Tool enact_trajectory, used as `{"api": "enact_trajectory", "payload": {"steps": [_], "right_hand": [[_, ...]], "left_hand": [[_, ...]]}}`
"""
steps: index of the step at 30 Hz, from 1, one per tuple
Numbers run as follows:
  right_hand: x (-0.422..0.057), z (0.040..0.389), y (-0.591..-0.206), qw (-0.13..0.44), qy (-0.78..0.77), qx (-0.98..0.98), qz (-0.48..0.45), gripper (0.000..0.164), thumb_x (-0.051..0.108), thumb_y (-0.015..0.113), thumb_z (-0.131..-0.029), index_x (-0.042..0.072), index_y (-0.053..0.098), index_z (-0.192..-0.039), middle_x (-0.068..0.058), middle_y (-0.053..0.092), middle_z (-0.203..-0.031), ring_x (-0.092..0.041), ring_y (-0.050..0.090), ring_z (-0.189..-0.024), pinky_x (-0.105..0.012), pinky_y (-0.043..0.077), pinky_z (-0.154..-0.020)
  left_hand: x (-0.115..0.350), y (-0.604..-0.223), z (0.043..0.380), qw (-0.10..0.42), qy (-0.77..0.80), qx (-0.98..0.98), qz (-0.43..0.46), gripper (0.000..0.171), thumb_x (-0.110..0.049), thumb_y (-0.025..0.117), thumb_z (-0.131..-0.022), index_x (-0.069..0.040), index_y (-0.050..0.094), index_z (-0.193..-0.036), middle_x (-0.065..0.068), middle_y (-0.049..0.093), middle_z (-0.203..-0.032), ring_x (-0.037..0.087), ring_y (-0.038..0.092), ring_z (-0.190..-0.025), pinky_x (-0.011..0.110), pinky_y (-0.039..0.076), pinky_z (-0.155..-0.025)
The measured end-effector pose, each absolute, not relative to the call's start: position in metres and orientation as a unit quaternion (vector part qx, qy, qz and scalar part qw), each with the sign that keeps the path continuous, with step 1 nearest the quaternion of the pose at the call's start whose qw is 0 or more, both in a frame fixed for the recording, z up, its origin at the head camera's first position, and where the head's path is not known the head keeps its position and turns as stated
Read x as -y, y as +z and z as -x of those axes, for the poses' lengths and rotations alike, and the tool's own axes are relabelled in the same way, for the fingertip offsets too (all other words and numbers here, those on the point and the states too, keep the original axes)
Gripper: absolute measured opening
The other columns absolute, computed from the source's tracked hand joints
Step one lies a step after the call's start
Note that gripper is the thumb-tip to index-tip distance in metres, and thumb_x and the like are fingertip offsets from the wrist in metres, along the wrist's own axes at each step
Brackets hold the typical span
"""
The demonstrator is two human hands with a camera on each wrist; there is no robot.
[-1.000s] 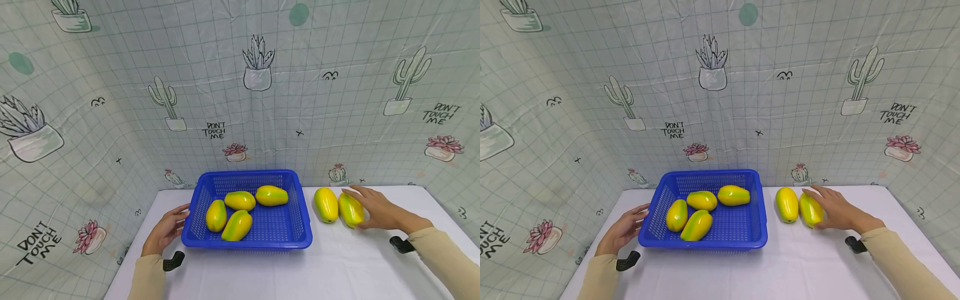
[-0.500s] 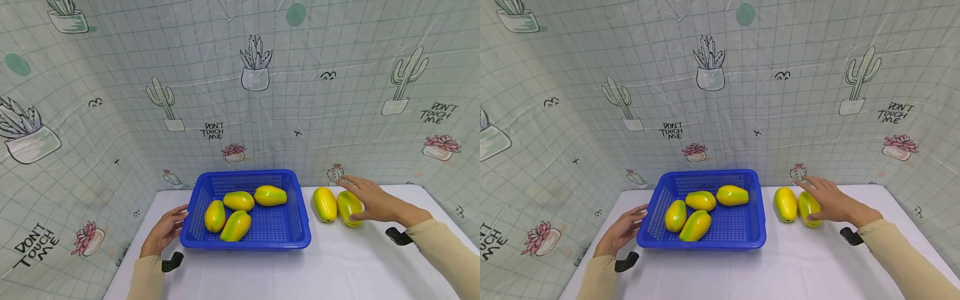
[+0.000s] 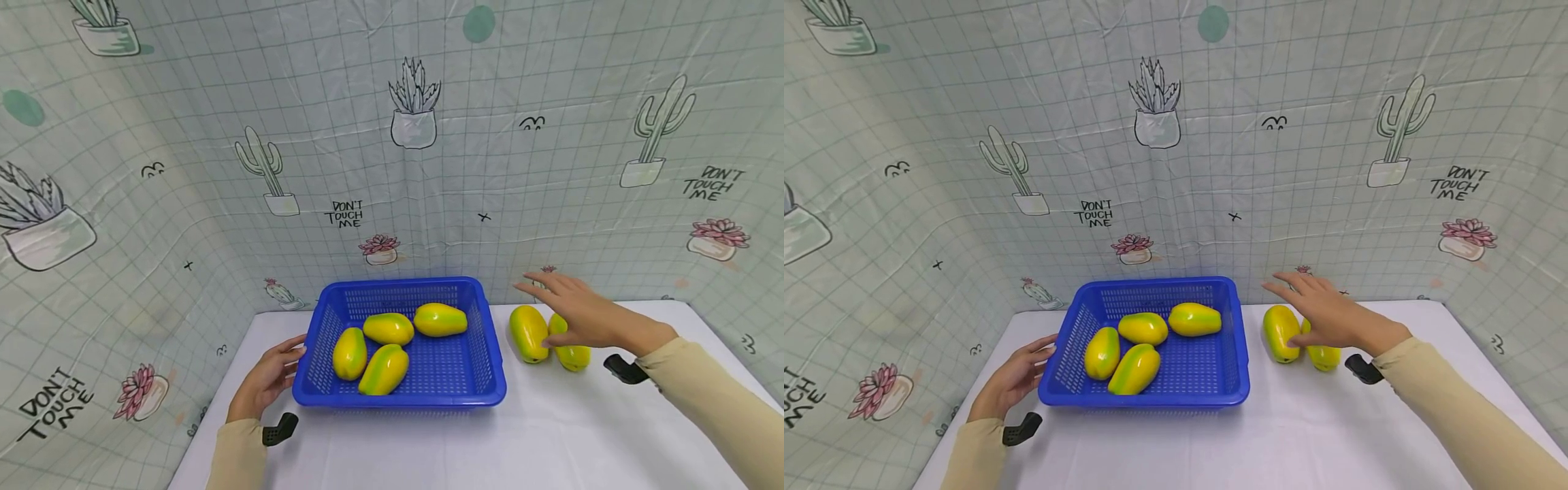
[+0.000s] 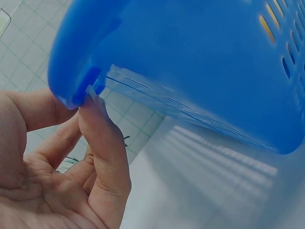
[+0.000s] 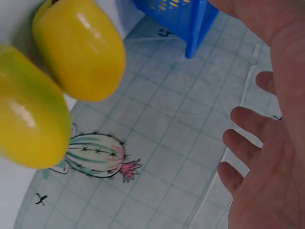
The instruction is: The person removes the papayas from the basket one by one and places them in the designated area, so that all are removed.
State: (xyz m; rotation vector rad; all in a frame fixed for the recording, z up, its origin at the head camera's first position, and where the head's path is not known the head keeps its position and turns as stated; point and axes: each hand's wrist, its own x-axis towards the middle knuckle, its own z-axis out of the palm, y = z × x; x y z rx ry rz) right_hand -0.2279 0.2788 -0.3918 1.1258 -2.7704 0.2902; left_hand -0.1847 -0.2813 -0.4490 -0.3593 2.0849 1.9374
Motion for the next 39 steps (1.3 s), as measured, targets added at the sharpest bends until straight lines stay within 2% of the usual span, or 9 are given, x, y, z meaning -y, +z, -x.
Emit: {"api": "enact_trajectory", "payload": {"steps": [5, 14, 20, 39], "right_hand": [[-0.264, 0.232, -0.384, 0.063, 0.086, 0.915, -0.388, 0.102, 0.029, 0.096, -0.078, 0.01, 0.037, -0.16, -0.024, 0.037, -0.162, -0.05, 0.041, -0.143, -0.076, 0.031, -0.113], [-0.24, 0.236, -0.374, 0.064, 0.06, 0.907, -0.411, 0.099, 0.028, 0.094, -0.081, 0.01, 0.037, -0.161, -0.023, 0.039, -0.162, -0.048, 0.042, -0.143, -0.074, 0.037, -0.111], [-0.225, 0.239, -0.37, 0.058, 0.037, 0.901, -0.427, 0.096, 0.029, 0.092, -0.084, 0.012, 0.037, -0.161, -0.022, 0.039, -0.163, -0.046, 0.042, -0.145, -0.071, 0.037, -0.113], [-0.179, 0.254, -0.368, 0.052, -0.024, 0.88, -0.471, 0.095, 0.036, 0.091, -0.084, 0.01, 0.041, -0.161, -0.022, 0.041, -0.162, -0.044, 0.044, -0.145, -0.064, 0.037, -0.119]], "left_hand": [[0.281, -0.449, 0.184, 0.136, 0.668, -0.72, 0.131, 0.057, -0.016, 0.052, -0.11, 0.0, 0.035, -0.163, 0.001, 0.067, -0.114, 0.015, 0.064, -0.1, 0.025, 0.058, -0.082], [0.282, -0.449, 0.184, 0.14, 0.666, -0.72, 0.136, 0.058, -0.017, 0.053, -0.11, -0.001, 0.035, -0.163, 0.003, 0.067, -0.119, 0.016, 0.064, -0.102, 0.027, 0.058, -0.084], [0.281, -0.449, 0.184, 0.139, 0.668, -0.719, 0.132, 0.057, -0.016, 0.052, -0.11, -0.001, 0.035, -0.163, 0.002, 0.067, -0.116, 0.016, 0.064, -0.101, 0.026, 0.058, -0.083], [0.28, -0.448, 0.184, 0.142, 0.673, -0.714, 0.129, 0.057, -0.015, 0.051, -0.11, 0.001, 0.034, -0.163, 0.0, 0.068, -0.111, 0.014, 0.066, -0.097, 0.025, 0.059, -0.081]]}}
